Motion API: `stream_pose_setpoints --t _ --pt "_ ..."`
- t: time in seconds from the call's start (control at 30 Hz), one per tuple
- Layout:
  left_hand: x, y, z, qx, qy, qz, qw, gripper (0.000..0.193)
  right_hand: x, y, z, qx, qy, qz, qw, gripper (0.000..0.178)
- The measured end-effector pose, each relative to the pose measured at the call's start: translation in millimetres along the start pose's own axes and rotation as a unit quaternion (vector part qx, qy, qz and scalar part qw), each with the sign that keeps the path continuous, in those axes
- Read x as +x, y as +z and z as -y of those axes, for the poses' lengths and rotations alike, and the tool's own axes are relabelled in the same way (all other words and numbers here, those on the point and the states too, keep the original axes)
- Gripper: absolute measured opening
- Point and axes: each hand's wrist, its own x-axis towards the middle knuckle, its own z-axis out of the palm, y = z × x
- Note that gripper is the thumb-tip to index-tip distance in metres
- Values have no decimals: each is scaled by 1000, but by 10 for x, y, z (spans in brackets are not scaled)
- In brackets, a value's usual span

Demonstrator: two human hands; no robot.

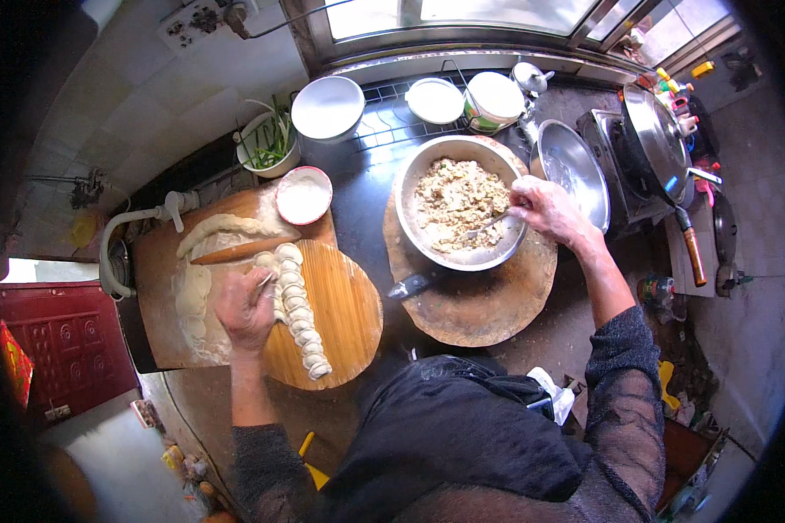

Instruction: The person repeatedly scoops filling from a bowl with a spoon, places it onto small round dough wrappers, and folds them into dumplings. The finished dumplings are arranged in rows on a wooden board.

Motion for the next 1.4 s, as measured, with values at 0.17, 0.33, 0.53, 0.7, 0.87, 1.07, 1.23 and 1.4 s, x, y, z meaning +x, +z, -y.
stream_pose_setpoints --t 0.17,0.33,0.53,0.7,0.87,1.07,1.23,1.4 --pt "214 407 -641 -84 52 38 994 19 -45 382 278 205 -56 -88 973 14" --pt "306 589 -916 -443 -271 23 854 29 -228 128 246 10 -125 -24 992 12" --pt "11 1040 -999 -729 -417 80 538 29 -499 5 -56 -71 -161 -56 983 13" --pt "-108 1254 -1276 -735 -457 68 496 31 -600 72 -31 -67 -194 3 979 15" --pt "-206 1324 -1388 -715 -479 84 503 43 -644 190 -21 128 -102 -38 986 17" --pt "-205 1391 -1355 -689 -518 42 505 40 -630 507 -17 574 180 -85 794 26" --pt "7 1449 -1461 -676 -547 -1 494 37 -644 501 95 626 198 -151 739 27" --pt "284 1837 -1633 -702 -542 -38 461 36 -677 399 677 444 76 -246 859 23"
